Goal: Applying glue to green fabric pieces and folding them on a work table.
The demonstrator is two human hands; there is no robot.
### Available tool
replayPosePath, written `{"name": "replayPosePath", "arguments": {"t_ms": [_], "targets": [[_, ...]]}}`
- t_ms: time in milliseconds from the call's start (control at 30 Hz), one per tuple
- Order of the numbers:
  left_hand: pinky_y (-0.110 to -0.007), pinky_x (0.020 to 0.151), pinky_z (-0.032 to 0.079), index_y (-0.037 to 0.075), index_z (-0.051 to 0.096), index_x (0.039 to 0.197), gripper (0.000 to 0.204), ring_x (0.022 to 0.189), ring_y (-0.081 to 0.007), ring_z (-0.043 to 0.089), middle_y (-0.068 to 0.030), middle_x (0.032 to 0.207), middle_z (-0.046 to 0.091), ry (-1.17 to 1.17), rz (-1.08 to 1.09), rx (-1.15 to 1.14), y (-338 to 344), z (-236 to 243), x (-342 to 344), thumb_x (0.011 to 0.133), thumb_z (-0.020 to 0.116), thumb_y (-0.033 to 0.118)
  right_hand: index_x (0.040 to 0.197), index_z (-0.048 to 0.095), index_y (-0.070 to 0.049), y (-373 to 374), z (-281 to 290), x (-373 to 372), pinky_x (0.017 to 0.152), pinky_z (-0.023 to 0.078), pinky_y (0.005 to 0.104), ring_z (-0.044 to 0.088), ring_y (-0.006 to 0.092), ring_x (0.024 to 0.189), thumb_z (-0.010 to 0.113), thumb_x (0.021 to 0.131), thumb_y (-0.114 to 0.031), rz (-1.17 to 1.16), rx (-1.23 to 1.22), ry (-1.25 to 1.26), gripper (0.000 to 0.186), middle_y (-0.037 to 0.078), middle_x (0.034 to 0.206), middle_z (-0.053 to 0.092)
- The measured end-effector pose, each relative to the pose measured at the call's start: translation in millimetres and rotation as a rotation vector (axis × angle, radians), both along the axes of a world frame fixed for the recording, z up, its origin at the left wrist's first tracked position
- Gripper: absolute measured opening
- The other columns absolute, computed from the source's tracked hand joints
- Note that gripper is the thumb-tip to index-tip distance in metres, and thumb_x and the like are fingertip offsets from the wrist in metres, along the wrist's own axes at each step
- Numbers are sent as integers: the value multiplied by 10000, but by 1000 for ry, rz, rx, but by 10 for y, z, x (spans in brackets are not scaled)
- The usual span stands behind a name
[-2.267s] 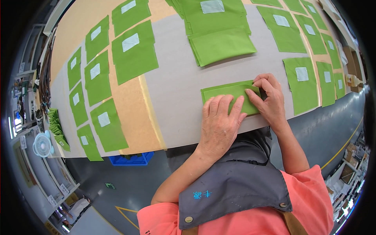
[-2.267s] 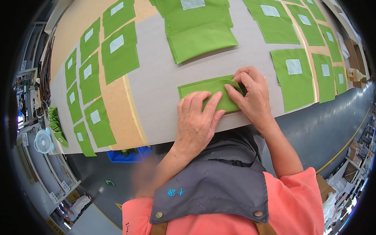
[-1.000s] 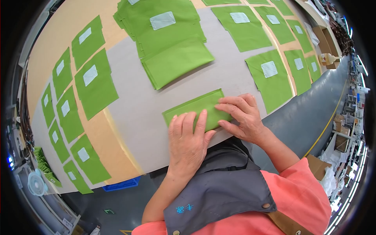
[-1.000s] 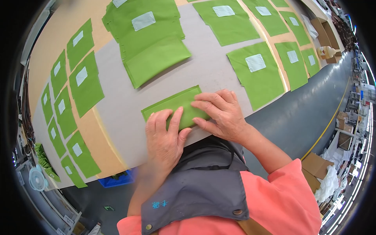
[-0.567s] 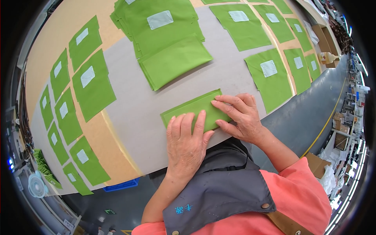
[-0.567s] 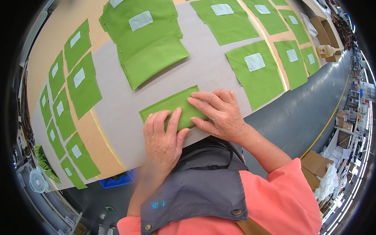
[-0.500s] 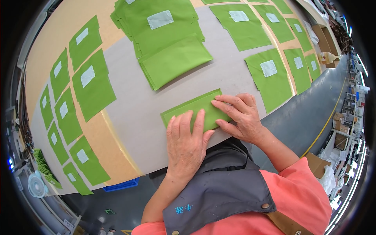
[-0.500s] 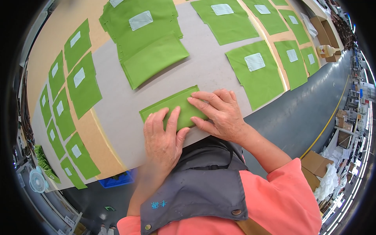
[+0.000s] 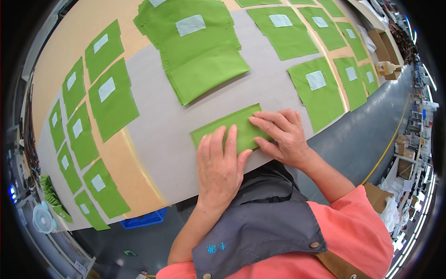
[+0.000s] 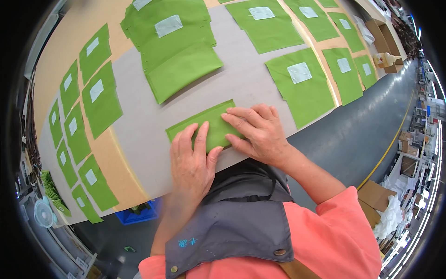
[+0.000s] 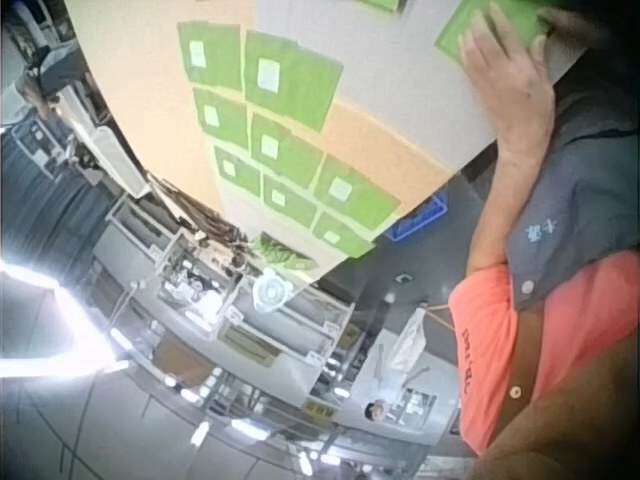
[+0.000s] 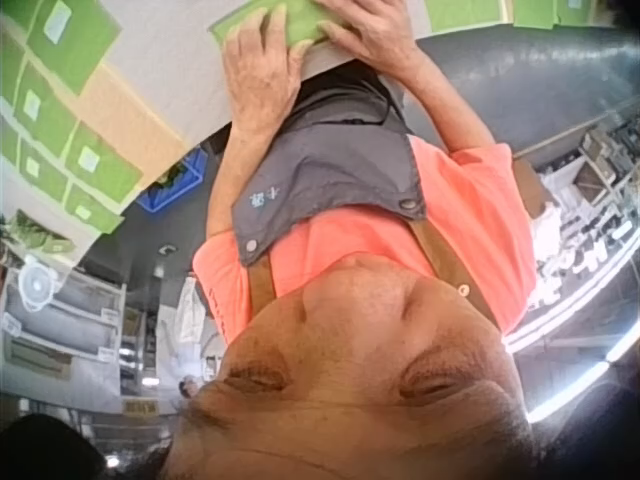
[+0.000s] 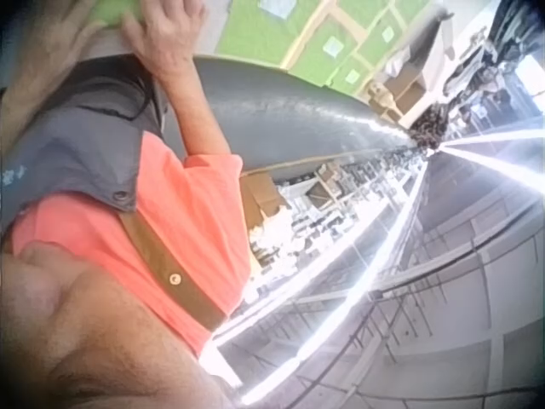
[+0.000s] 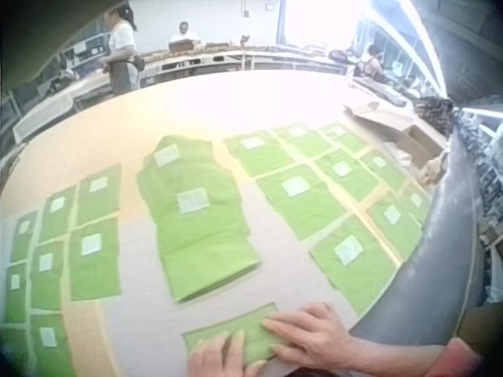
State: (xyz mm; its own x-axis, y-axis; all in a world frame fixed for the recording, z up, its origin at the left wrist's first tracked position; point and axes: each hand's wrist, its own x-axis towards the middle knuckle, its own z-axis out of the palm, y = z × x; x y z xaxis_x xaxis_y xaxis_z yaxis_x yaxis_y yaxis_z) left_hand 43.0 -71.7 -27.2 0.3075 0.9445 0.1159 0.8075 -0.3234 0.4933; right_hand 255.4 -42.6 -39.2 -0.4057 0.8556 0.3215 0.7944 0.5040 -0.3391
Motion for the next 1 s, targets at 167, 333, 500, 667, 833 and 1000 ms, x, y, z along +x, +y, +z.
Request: {"name": "replayPosePath", "arguments": {"t_ms": [167,333,500,667,833,1000], "targets": [[-482,1057,438,29,556,1424,546,1254,-371,501,-177,1365,508,-7,-6,15,-15,-26,5,972,694,302,1231,732,-162,-5,8,-13,810,417,356,547,200,928,802,807,-267,-7,16,3,443,-53,1245,669],[-483,1069,439,17,550,1428,550,1266,-373,498,-177,1370,510,-23,7,27,-24,-25,-17,976,692,297,1223,737,-157,-7,-8,-26,816,416,361,562,206,949,796,820,-253,-6,20,-1,418,-46,1243,676],[-472,1078,447,25,550,1434,535,1286,-373,495,-178,1404,503,-54,12,41,-40,-91,-70,985,679,288,1205,742,-150,-11,18,-24,821,415,367,570,207,959,787,836,-245,-9,23,5,384,-40,1236,681],[-454,1057,464,27,618,1373,456,1232,-340,567,-141,1370,589,-67,35,98,-49,-139,-256,990,668,269,1200,744,-139,-7,27,-12,834,416,368,574,212,964,763,874,-244,-11,-6,5,344,-30,1222,690],[-414,965,464,57,702,1275,367,1156,-297,612,-94,1281,657,-43,-20,112,83,-38,-470,957,698,240,1164,751,-144,85,150,49,865,424,379,581,227,974,721,928,-262,43,-67,-23,266,-20,1172,692],[-411,951,446,92,722,1248,432,1143,-265,609,-65,1249,665,16,-115,68,213,36,-620,847,800,233,1163,715,-157,264,278,126,914,413,392,571,235,1046,774,875,-349,149,-162,-89,351,-16,1186,655]]}}
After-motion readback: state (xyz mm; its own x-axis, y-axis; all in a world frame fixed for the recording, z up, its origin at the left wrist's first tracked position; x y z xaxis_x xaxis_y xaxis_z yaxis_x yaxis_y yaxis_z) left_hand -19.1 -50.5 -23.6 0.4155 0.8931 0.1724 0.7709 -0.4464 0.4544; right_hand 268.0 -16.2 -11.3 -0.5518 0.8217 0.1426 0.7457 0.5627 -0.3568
